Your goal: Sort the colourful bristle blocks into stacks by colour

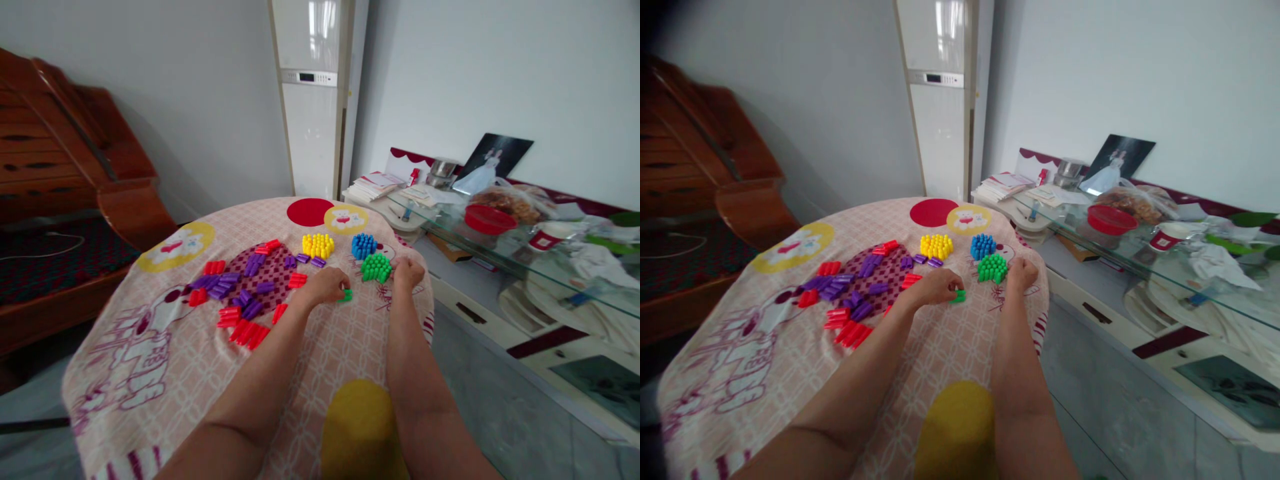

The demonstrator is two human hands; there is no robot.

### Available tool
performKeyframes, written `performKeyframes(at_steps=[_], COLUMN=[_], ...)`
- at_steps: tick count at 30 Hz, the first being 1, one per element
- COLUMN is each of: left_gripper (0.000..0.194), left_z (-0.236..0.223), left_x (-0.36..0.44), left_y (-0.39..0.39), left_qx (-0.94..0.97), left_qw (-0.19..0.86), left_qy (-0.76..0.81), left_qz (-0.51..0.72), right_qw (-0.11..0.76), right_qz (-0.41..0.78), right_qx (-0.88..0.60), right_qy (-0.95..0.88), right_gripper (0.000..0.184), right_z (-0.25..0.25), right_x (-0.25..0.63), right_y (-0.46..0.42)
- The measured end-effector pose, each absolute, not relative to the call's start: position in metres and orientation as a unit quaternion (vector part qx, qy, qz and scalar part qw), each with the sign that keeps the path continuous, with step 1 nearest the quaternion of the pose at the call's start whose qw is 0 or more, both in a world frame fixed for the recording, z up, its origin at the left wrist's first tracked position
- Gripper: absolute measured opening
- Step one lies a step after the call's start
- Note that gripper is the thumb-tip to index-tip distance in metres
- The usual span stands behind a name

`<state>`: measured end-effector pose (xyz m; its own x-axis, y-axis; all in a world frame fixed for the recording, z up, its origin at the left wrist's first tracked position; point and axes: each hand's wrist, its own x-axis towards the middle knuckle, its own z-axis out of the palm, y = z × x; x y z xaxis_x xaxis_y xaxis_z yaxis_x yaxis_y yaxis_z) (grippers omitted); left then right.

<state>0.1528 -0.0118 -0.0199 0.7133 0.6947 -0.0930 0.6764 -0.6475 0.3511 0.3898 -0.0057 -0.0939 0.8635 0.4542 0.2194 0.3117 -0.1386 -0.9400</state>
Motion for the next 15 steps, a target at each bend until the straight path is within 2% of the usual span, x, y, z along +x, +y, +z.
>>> performKeyframes(at_steps=[7, 15], left_gripper=[0.025, 0.011], left_z=[-0.025, -0.046], left_x=[0.157, 0.188], left_y=[-0.011, -0.014], left_qx=[0.902, 0.85], left_qw=[0.18, 0.216], left_qy=[0.391, 0.394], left_qz=[0.031, 0.275], right_qw=[0.612, 0.606], right_qz=[0.038, 0.057], right_qx=[-0.744, -0.739], right_qy=[-0.264, -0.289], right_gripper=[0.039, 0.041], right_z=[-0.097, -0.097], right_x=[0.392, 0.391], right_y=[-0.003, -0.003])
